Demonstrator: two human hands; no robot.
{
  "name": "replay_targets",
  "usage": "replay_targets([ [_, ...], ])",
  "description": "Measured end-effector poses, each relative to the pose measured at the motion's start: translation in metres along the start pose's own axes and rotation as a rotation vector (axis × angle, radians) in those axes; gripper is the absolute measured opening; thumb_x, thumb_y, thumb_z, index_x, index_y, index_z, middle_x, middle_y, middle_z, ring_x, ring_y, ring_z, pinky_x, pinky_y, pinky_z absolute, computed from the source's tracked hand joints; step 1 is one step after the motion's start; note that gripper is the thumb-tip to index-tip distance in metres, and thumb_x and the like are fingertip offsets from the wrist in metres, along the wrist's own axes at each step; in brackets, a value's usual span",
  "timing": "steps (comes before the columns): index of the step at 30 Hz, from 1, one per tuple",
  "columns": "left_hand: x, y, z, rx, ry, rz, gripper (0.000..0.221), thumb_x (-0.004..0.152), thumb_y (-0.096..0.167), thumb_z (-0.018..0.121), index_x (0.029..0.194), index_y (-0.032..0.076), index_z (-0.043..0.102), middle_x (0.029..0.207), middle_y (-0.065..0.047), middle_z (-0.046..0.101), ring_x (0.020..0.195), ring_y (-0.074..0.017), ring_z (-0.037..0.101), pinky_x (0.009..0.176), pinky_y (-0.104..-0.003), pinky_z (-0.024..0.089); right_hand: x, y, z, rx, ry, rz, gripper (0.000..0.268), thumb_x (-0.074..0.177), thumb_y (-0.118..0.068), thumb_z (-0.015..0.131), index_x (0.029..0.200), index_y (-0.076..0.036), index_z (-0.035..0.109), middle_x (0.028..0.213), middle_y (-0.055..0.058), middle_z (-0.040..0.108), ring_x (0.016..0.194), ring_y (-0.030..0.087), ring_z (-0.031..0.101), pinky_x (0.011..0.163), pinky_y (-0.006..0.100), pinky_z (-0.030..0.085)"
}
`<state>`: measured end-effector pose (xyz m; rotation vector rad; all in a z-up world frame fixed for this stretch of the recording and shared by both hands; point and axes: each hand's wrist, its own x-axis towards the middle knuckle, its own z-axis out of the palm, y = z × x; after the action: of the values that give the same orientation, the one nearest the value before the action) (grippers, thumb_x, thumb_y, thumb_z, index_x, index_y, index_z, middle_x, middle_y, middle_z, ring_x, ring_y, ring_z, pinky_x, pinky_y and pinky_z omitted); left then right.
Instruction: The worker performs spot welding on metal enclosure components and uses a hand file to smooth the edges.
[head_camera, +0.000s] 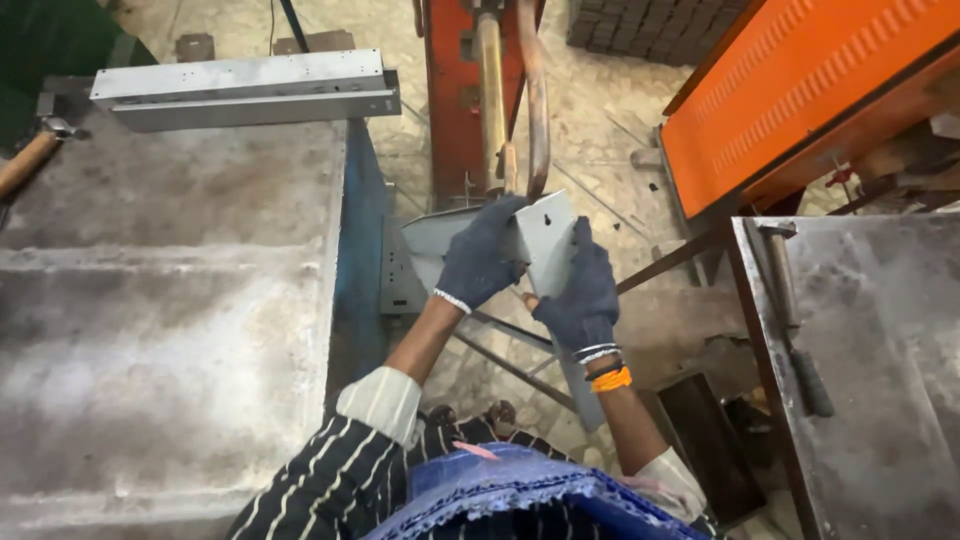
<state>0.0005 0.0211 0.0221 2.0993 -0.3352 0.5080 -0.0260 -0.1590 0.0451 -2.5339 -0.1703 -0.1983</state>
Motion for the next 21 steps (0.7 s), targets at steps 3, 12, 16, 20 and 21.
replay_targets([
  [3,-0.009,-0.008,0.000,-0.014,0.002,0.013,0.082,0.065,0.015,0.088,0.139,0.014,0.053,0.136,-0.015,0.063,0.121,-0.0370,0.064,0.098,-0.043,0.054,-0.011,0.003,0.007,0.032,0.158,-0.138,0.127,0.048,-0.025,0.095,0.156,-0.005,0.031,0.125,0.020,0.059,0.113,0.039,0.058,0.095,0.049,0.049],
  [12,-0.059,0.027,-0.011,-0.119,0.086,-0.072,0.092,0.058,0.018,0.090,0.142,0.015,0.052,0.131,-0.012,0.068,0.114,-0.0327,0.070,0.095,-0.040,0.057,-0.053,-0.036,-0.044,-0.106,0.165,-0.259,0.120,0.047,-0.031,0.092,0.153,-0.008,0.040,0.123,0.018,0.062,0.108,0.038,0.061,0.090,0.050,0.048],
  [16,-0.073,0.036,-0.022,-0.086,0.093,0.005,0.091,0.061,0.020,0.091,0.142,0.013,0.051,0.133,-0.015,0.065,0.117,-0.0374,0.067,0.096,-0.043,0.055,-0.069,-0.034,-0.053,-0.204,0.118,-0.202,0.121,0.044,-0.028,0.091,0.153,-0.009,0.041,0.126,0.018,0.062,0.108,0.038,0.062,0.090,0.051,0.048],
  [20,-0.071,0.019,-0.025,0.027,-0.052,0.051,0.076,0.068,0.015,0.079,0.140,0.011,0.055,0.126,-0.018,0.067,0.109,-0.0380,0.068,0.091,-0.045,0.055,-0.068,-0.030,-0.053,-0.179,0.084,-0.177,0.121,0.044,-0.026,0.091,0.153,-0.010,0.040,0.123,0.016,0.062,0.106,0.038,0.062,0.089,0.051,0.048],
  [21,-0.073,0.012,-0.022,0.073,-0.110,0.023,0.069,0.071,0.011,0.073,0.138,0.012,0.059,0.122,-0.017,0.070,0.104,-0.0367,0.070,0.087,-0.045,0.055,-0.070,-0.032,-0.055,-0.162,0.078,-0.164,0.120,0.045,-0.024,0.090,0.154,-0.010,0.041,0.122,0.015,0.063,0.106,0.037,0.062,0.089,0.051,0.048],
])
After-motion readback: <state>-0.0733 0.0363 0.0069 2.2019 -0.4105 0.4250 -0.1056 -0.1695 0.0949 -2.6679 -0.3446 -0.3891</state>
